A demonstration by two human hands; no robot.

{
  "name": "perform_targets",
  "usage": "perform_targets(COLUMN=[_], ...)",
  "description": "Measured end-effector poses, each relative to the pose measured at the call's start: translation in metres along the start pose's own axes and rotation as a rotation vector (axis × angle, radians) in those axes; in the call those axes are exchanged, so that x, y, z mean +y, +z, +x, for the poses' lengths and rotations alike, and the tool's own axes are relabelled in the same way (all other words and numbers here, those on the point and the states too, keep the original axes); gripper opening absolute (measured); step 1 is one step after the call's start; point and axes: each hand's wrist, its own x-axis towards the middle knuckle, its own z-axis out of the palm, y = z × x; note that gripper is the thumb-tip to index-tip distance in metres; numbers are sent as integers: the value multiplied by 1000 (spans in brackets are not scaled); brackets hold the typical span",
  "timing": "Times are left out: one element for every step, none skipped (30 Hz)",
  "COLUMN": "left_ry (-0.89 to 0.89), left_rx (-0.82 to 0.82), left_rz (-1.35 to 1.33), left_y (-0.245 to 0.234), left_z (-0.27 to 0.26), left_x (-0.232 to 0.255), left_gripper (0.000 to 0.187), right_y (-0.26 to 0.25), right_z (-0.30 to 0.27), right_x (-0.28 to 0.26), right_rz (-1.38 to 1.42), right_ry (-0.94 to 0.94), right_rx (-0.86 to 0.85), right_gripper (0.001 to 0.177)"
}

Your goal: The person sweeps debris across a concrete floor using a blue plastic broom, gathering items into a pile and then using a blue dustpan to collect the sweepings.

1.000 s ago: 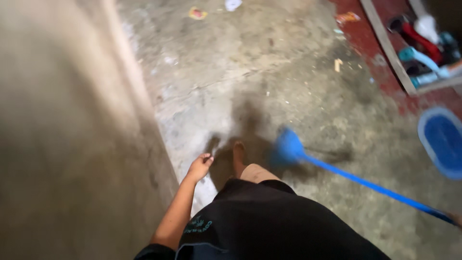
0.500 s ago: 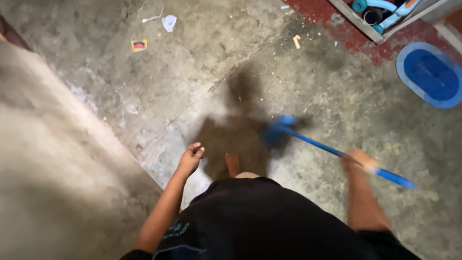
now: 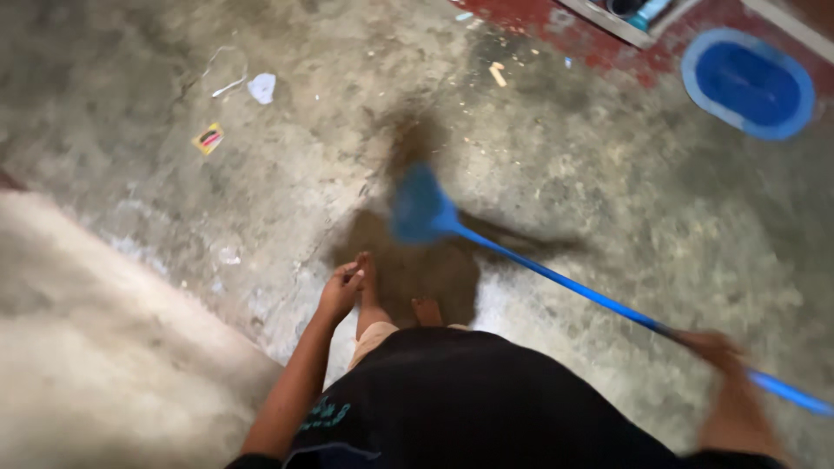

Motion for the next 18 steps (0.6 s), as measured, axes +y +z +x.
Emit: perform_targets(left_ry=[57, 112, 119, 63, 9, 19, 67, 111, 116, 114, 113, 120, 139, 158, 164, 135, 107, 110], left_rx=[-42, -89, -114, -123, -131, -153, -201, -244, -262, -256, -251, -263, -259, -253, -263, -278, -292, -302], left_rz=[-157, -316, -304, -215, -123, -114, -112, -113, -107, -74, -42, -31, 18, 68, 79, 72, 65, 74], left_y=[7, 9, 9, 10, 9, 9, 8, 6, 5, 3, 0, -6, -14, -23, -29, -34, -40, -44], left_z=[14, 28, 38, 49, 62, 76, 89, 99, 109, 120, 131, 139, 146, 153, 163, 172, 180, 188], left_x=[3, 6, 9, 15, 23, 30, 38, 44, 50, 57, 63, 68, 72, 75, 80, 84, 88, 92], left_gripper=[53, 52, 52, 52, 51, 51, 51, 50, 50, 50, 50, 50, 49, 49, 49, 50, 50, 50], right_y=[-11, -20, -27, -33, -32, -33, -32, -28, -24, -20, -17, -13, -8, -4, 1, 4, 6, 4], right_z=[-13, -21, -28, -33, -39, -38, -36, -33, -23, -12, 1, 13, 25, 35, 43, 50, 53, 55], right_x=[35, 55, 67, 73, 73, 70, 61, 47, 22, -3, -31, -62, -95, -129, -165, -201, -237, -273], right_rz=[-29, -48, -60, -66, -71, -75, -74, -76, -79, -78, -70, -58, -41, -27, -7, 10, 24, 44], right_ry=[104, 185, 246, 296, 336, 366, 382, 385, 372, 357, 341, 318, 284, 261, 229, 197, 165, 132], right_rx=[-16, -25, -33, -43, -53, -58, -57, -54, -41, -31, -17, 2, 23, 43, 62, 79, 92, 105], right_gripper=[55, 54, 53, 53, 52, 51, 50, 50, 49, 48, 47, 46, 46, 45, 44, 43, 43, 42])
